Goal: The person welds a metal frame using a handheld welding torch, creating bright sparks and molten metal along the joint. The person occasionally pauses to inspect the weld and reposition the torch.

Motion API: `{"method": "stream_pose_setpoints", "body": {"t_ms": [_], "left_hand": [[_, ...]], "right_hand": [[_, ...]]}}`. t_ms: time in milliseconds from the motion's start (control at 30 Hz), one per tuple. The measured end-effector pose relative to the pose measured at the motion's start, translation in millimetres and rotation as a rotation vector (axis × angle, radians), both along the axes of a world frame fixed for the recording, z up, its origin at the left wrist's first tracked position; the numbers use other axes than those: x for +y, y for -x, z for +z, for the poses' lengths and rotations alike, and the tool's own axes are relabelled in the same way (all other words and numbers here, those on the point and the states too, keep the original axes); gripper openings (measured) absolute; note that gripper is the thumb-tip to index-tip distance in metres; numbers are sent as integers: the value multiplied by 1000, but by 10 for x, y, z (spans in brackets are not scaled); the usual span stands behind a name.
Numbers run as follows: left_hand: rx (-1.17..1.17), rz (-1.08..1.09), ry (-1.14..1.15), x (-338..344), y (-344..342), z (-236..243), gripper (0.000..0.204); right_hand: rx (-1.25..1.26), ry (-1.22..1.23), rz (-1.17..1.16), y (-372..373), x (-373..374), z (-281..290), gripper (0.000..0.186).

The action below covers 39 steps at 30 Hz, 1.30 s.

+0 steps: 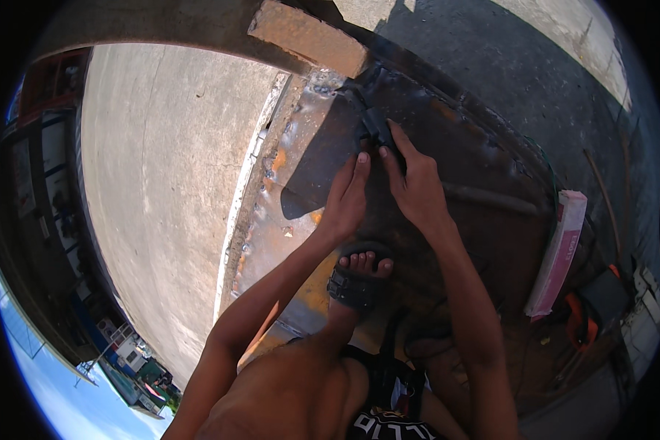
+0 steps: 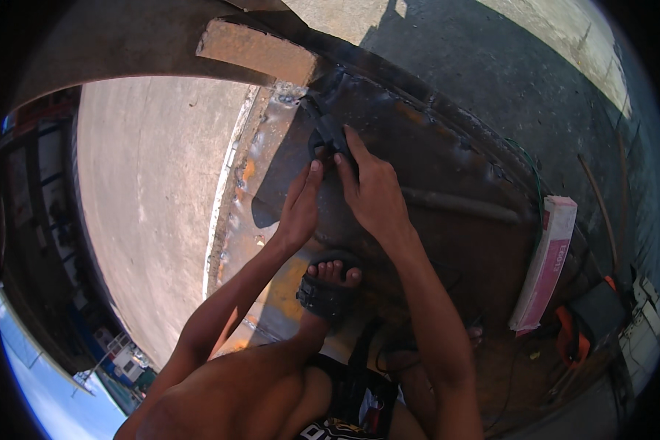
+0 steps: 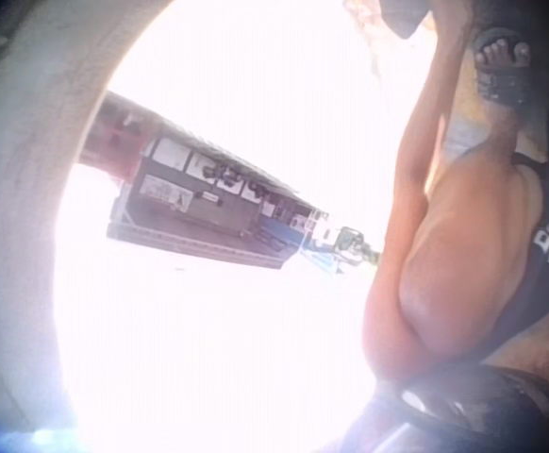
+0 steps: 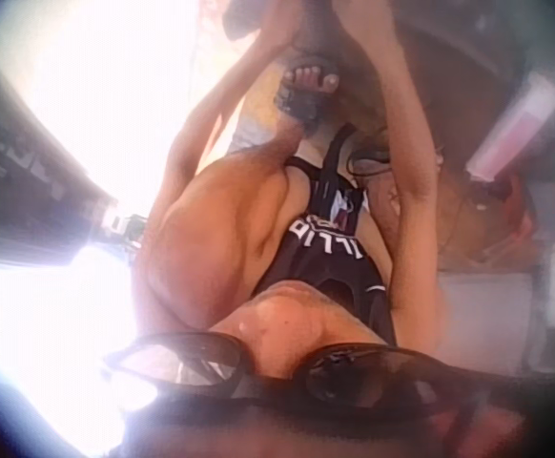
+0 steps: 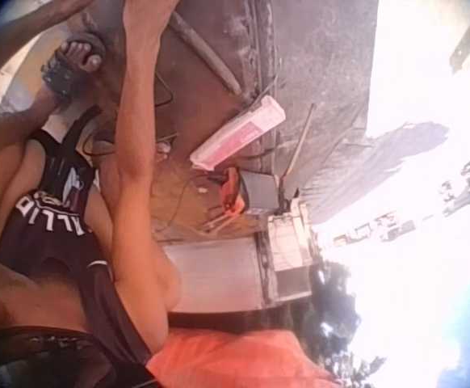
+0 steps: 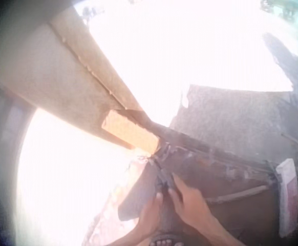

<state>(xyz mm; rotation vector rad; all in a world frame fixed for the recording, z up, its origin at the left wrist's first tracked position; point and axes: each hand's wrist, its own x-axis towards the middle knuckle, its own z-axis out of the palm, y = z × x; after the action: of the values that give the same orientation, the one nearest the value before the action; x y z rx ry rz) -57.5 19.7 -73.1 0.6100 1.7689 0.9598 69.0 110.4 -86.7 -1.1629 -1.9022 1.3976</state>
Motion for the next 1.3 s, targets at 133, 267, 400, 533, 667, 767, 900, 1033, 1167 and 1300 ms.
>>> {"method": "stream_pose_setpoints", "body": {"t_ms": [133,267,400,533,667,767,900,1033,1167,1300], "left_hand": [[-27,18,-37,10,-13,28,55],[-22,8,-32,26,12,-20,55],[-1,16,-113,42,-3,-40,55],[-1,-4,-85,37,15,-52,55],[-9,0,-88,40,11,-60,56],[-13,6,-80,45,5,-59,57],[39,31,-64,13,10,-124,56],[23,4,-64,86,-44,104,55],[-51,45,-86,41,-51,47,55],[-1,23,1,28,-31,37,54]], "right_hand": [[-9,9,1,7,-9,6,46],[-11,5,-1,16,10,-27,46],[-5,13,-1,23,17,-41,46],[-8,9,-2,24,19,-43,46],[-13,11,-3,24,17,-43,46],[-10,10,-7,23,17,-48,47],[-13,27,2,36,21,-27,47],[14,79,12,2,23,-5,47],[34,13,-6,-4,6,-37,47],[23,-27,-12,2,-2,-49,48]]}}
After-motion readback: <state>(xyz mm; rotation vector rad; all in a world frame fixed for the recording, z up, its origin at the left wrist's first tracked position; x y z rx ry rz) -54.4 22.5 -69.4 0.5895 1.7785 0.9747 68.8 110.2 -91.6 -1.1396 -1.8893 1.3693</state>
